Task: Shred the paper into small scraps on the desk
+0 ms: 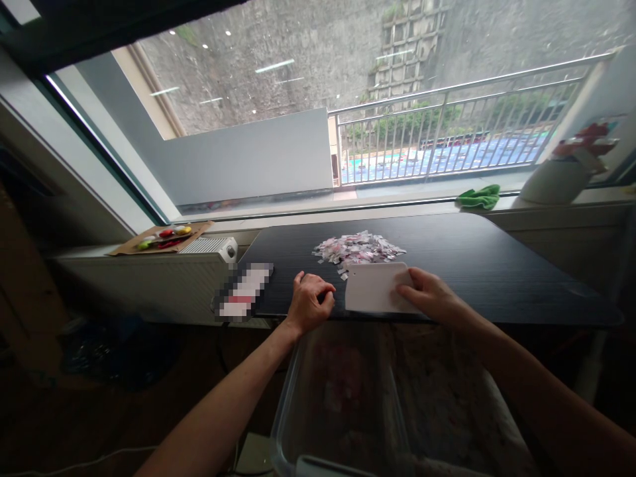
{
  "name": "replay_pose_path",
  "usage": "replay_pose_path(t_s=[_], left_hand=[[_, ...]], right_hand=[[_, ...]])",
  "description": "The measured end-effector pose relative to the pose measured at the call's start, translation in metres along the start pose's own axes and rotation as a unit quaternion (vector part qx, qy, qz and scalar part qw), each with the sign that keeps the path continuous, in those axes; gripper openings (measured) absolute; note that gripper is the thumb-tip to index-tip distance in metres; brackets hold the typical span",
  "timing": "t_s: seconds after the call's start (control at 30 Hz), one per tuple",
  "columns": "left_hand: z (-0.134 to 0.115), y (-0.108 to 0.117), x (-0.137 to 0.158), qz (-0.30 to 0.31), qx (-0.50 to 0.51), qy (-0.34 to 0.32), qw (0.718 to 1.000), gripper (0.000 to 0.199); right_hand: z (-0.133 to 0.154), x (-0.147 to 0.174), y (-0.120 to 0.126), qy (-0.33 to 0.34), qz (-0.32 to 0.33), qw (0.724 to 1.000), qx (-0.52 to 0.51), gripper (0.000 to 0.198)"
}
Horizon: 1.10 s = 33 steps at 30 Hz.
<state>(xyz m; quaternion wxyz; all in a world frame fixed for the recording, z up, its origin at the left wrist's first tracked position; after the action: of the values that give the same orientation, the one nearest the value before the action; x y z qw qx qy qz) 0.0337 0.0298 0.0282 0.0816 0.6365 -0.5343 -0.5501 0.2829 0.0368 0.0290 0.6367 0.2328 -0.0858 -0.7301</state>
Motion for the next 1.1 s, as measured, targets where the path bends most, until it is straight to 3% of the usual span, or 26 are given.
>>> replay_pose_path(t_s=[0.47,0.57,0.67,0.8,1.1], left_hand=[[0.001,-0.001,0.000,-0.004,0.001,-0.001,1.000,0.016],[0.000,-0.001,0.000,-0.002,-0.003,-0.002,1.000,0.016],[-0.001,-0.001,-0.001,-0.003,-0.005,-0.002,1.000,0.017],[-0.001,-0.001,0.000,-0.009,0.003,-0.009,1.000,0.016],[-0.001,0.001,0.001,-0.023,0.004,-0.019,1.000,0.014]], right_hand=[[0.009,0.008,-0.007,-0.026,0.061,0.996,-0.061,0.013],[0.010,0.006,-0.002,-0.027,0.037,0.996,-0.079,0.015],[0.014,-0.001,0.016,-0.019,-0.030,0.996,-0.076,0.014],[0.019,-0.011,0.047,0.011,-0.142,0.989,0.043,0.011],[0.013,-0.015,0.048,0.017,-0.122,0.985,0.120,0.009]])
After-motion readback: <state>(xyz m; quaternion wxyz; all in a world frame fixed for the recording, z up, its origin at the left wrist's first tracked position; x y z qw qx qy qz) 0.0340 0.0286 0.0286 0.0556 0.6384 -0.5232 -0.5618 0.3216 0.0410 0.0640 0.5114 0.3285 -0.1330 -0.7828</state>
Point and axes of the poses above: each hand's wrist, its own x-axis away from the middle knuckle, its own y-axis out of the back of the hand, z = x × y, the point moved 4 cm from there along -x, towards the middle knuckle, and after that the axes turned 8 degrees about -z, right-handed, at the moved point
